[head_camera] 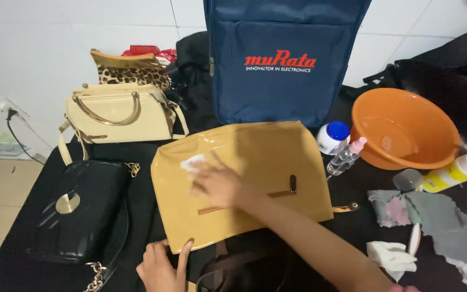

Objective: Cleaning a tan leather handbag using wipes and liquid cleaning agents.

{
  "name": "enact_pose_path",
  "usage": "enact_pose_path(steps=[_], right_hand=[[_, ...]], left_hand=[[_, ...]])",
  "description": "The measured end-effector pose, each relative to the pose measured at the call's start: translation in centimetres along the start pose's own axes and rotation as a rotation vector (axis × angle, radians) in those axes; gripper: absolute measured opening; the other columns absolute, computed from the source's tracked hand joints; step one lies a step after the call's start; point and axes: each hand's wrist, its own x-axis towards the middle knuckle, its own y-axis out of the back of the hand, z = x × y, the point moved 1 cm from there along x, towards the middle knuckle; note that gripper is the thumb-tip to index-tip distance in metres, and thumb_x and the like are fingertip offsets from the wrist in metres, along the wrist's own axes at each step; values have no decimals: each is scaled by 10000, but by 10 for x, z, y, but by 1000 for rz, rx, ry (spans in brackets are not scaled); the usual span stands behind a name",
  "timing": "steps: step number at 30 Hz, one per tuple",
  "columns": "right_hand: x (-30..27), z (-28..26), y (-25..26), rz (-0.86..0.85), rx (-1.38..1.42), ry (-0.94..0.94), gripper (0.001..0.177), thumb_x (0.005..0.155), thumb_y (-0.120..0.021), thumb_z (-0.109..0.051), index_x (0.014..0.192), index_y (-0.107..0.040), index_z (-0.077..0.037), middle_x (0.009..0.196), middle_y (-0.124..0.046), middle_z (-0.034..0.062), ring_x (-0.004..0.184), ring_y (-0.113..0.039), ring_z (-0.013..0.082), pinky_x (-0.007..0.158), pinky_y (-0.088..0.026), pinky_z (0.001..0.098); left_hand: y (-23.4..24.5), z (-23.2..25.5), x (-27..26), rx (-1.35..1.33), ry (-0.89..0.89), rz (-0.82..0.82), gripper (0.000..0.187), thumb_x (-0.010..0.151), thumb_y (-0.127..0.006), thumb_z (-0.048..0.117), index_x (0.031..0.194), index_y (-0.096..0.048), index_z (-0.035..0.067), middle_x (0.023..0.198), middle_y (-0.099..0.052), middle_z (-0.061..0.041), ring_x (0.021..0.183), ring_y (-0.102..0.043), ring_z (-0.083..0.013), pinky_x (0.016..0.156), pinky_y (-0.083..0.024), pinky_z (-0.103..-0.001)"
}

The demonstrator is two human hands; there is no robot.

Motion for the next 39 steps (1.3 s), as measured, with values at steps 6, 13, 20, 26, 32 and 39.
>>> enact_pose_path(steps=[6,13,20,26,32,39], right_hand=[[14,-5,-3,-408,-104,-53,639,1004,-252,-618,1066,-809,-311,1599,-463,-14,1508,-357,214,1277,-27,537],[15,-26,13,-408,2,-39,802,1023,-223,-611,1514,-436,-13,1671,-310,85,1565,-219,248,1262,56,571],[-99,63,32,-168,-273,7,561,942,-529,-45,1499,-460,-45,1464,-514,178,1338,-489,423,1108,-392,519],[-118,88,79,-211,-227,-425,684,1058,-338,-447,1608,-252,-50,1687,-250,145,1567,-169,326,1255,-9,559],[-131,60,91,-105,-401,-458,610,962,-446,-301,1485,-429,13,1399,-543,195,1315,-465,386,1242,-166,575],[-105,108,44,-66,-565,-814,984,1069,-270,-660,1487,-305,229,1507,-375,445,1500,-293,487,1282,-79,548]], left_hand=[[2,0,2,32,-49,45,531,827,-661,673,965,-628,161,950,-587,-10,922,-613,-261,772,-439,-487],[18,10,1,-15,-6,-70,506,879,-611,659,964,-608,160,959,-565,-6,946,-606,-233,837,-431,-450],[8,7,2,20,40,-50,559,860,-590,704,1008,-638,167,965,-593,-1,983,-611,-220,893,-435,-459],[11,6,1,21,-14,-31,551,864,-614,679,1017,-643,150,959,-585,-18,968,-610,-245,850,-451,-489],[1,1,1,21,-5,6,534,861,-625,677,999,-652,162,974,-603,-14,982,-624,-240,878,-444,-479],[-2,-3,2,43,3,12,536,849,-635,683,983,-658,165,965,-608,-10,986,-626,-241,854,-446,-478]])
